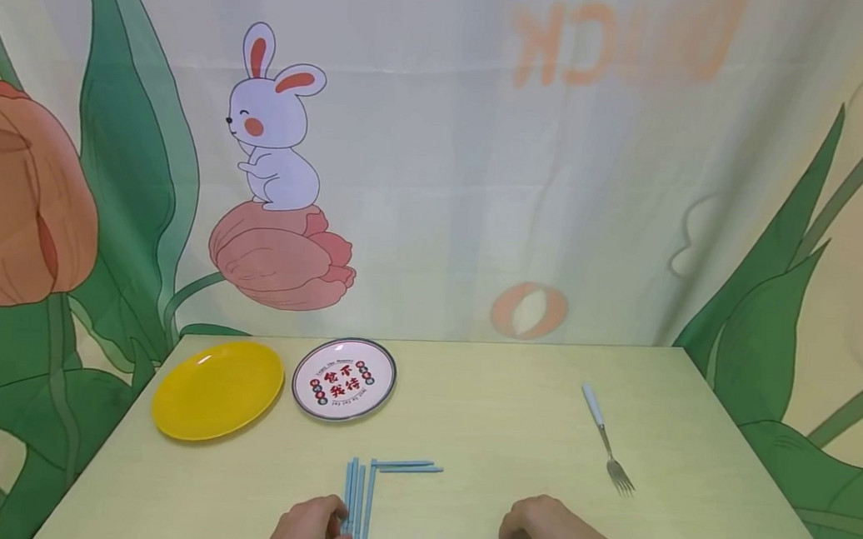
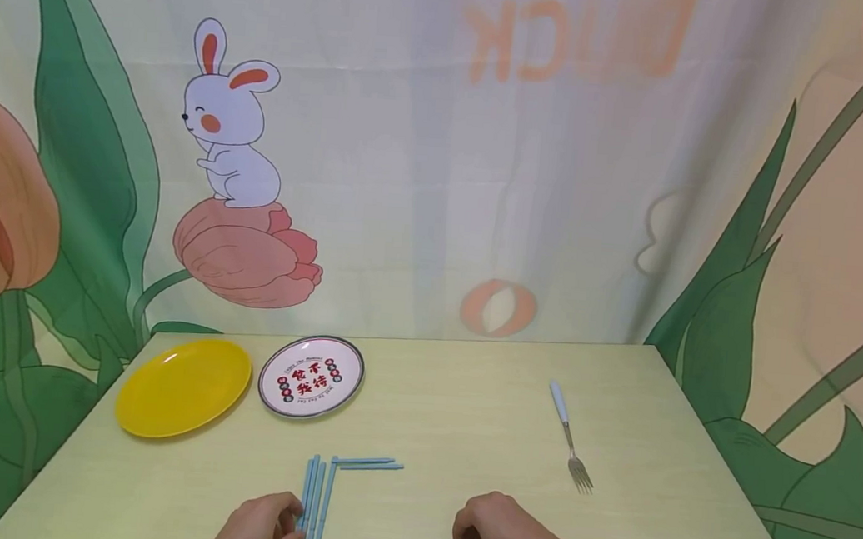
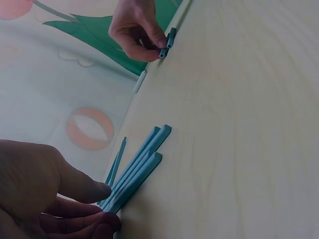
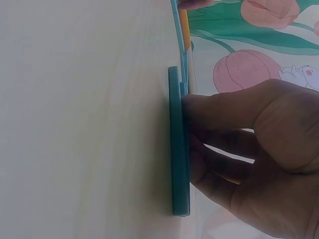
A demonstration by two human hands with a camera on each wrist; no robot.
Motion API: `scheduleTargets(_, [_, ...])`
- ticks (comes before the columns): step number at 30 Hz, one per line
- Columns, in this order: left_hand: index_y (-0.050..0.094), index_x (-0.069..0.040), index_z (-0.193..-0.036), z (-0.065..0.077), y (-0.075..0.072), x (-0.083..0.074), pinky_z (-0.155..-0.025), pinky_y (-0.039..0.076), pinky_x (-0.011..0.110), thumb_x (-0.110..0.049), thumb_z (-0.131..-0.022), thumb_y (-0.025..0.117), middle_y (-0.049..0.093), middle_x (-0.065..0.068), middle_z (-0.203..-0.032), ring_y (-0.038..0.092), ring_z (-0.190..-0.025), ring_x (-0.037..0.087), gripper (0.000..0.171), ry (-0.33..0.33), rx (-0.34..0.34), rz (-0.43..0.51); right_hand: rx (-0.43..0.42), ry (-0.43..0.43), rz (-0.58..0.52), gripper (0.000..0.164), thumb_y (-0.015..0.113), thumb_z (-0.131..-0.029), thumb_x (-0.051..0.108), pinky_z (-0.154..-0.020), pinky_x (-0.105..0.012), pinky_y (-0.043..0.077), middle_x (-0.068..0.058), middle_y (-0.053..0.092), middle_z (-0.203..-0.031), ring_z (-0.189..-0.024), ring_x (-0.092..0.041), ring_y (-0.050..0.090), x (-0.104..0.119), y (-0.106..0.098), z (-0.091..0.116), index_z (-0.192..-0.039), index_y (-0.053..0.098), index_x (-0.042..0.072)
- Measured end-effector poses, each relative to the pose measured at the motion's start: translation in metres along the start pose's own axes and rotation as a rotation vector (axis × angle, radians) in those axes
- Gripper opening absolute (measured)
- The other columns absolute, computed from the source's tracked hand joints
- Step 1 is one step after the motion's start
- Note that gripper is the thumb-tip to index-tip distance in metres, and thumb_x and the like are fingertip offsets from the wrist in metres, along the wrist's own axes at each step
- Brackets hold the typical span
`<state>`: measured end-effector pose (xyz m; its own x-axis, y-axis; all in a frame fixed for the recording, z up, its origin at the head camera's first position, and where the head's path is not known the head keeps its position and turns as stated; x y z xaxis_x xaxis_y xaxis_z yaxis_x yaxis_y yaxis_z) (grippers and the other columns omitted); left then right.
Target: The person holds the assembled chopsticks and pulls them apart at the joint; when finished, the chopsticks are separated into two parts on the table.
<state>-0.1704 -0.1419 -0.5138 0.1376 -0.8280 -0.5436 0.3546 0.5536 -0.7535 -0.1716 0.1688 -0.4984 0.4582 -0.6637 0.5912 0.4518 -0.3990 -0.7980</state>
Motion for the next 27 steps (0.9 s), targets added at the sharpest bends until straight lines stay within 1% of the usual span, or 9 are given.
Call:
scheduleTargets(4, [0.065, -0.005, -0.097, 0.0012, 0.0002, 0.0004, -0.066, 0.046, 0.032, -0.017, -0.084, 0.075, 0.058, 0.001, -0.072, 0.052, -0.067, 0.017, 0.021, 0.034, -0.018, -0.008, -0.018, -0.028, 0.010, 0.015, 0.068, -0.085, 0.007, -0.070, -0.021, 0.050, 0.019, 0.066, -0.084, -0.076, 0.005, 0.056, 0.0014, 0.0000, 0.0007, -0.087, 0.077, 0.019])
scheduleTargets(7, [0.065, -0.005, -0.096, 0.0021, -0.0003, 0.0001, -0.065, 0.047, 0.032, -0.016, -0.083, 0.076, 0.058, 0.000, -0.071, 0.052, -0.066, 0.016, 0.020, 0.059, -0.039, -0.017, -0.023, -0.028, 0.008, 0.015, 0.068, -0.084, 0.006, -0.070, -0.021, 0.050, 0.019, 0.066, -0.084, -0.076, 0.005, 0.056, 0.0019, -0.0002, 0.0010, -0.087, 0.077, 0.019])
scheduleTargets(10, [0.065, -0.005, -0.096, 0.0014, 0.0004, 0.0004, -0.065, 0.047, 0.032, -0.016, -0.082, 0.076, 0.058, 0.000, -0.071, 0.052, -0.066, 0.016, 0.021, 0.044, -0.037, -0.018, -0.016, -0.011, 0.000, 0.015, 0.069, -0.085, 0.007, -0.071, -0.021, 0.051, 0.019, 0.066, -0.084, -0.076, 0.005, 0.056, 0.0016, -0.0001, 0.0011, -0.087, 0.077, 0.019])
scheduleTargets(13, [0.065, -0.005, -0.098, -0.0008, 0.0027, 0.0021, -0.066, 0.047, 0.032, -0.015, -0.083, 0.075, 0.057, 0.000, -0.072, 0.053, -0.067, 0.017, 0.021, -0.002, -0.014, -0.014, -0.013, -0.002, 0.000, 0.014, 0.069, -0.085, 0.007, -0.071, -0.021, 0.051, 0.019, 0.066, -0.084, -0.077, 0.005, 0.056, 0.0015, -0.0003, 0.0012, -0.087, 0.077, 0.019])
scheduleTargets(15, [0.065, -0.005, -0.098, -0.0019, 0.0036, 0.0033, -0.066, 0.048, 0.032, -0.014, -0.083, 0.075, 0.058, 0.000, -0.072, 0.053, -0.067, 0.018, 0.020, -0.017, -0.012, -0.015, -0.014, -0.002, 0.002, 0.014, 0.069, -0.084, 0.007, -0.071, -0.021, 0.051, 0.019, 0.066, -0.084, -0.077, 0.005, 0.056, 0.0016, -0.0009, 0.0012, -0.087, 0.077, 0.019])
scheduleTargets(18, [0.065, -0.005, -0.097, -0.0019, 0.0035, 0.0038, -0.066, 0.049, 0.033, -0.013, -0.082, 0.076, 0.058, 0.000, -0.072, 0.053, -0.067, 0.018, 0.020, -0.012, -0.025, -0.016, -0.016, -0.008, 0.013, 0.015, 0.069, -0.083, 0.006, -0.071, -0.021, 0.050, 0.019, 0.066, -0.084, -0.076, 0.005, 0.056, 0.0019, -0.0016, 0.0009, -0.087, 0.077, 0.018])
scheduleTargets(22, [0.065, -0.005, -0.096, -0.0005, 0.0017, 0.0040, -0.067, 0.049, 0.034, -0.011, -0.082, 0.076, 0.059, 0.001, -0.073, 0.054, -0.067, 0.017, 0.019, 0.007, -0.048, -0.023, 0.001, 0.005, 0.018, 0.015, 0.069, -0.083, 0.006, -0.071, -0.021, 0.051, 0.019, 0.066, -0.084, -0.076, 0.005, 0.056, 0.0020, -0.0015, -0.0005, -0.087, 0.077, 0.018])
scheduleTargets(27, [0.064, -0.004, -0.096, 0.0011, -0.0001, 0.0060, -0.067, 0.048, 0.034, -0.012, -0.083, 0.075, 0.058, 0.001, -0.073, 0.053, -0.068, 0.017, 0.019, -0.008, -0.051, -0.045, 0.036, 0.055, 0.000, 0.015, 0.070, -0.082, 0.007, -0.070, -0.022, 0.050, 0.019, 0.065, -0.083, -0.073, 0.004, 0.055, 0.0011, -0.0009, -0.0015, -0.087, 0.077, 0.020])
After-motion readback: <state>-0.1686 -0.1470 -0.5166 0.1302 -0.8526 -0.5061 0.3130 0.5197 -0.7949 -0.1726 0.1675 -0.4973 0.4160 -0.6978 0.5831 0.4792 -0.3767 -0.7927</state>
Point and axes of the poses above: each hand's wrist, its own z-axis away from the middle knuckle, its own y-axis out of the palm, x = y × z, the point moved 4 cm from there along -z, towards the middle knuckle
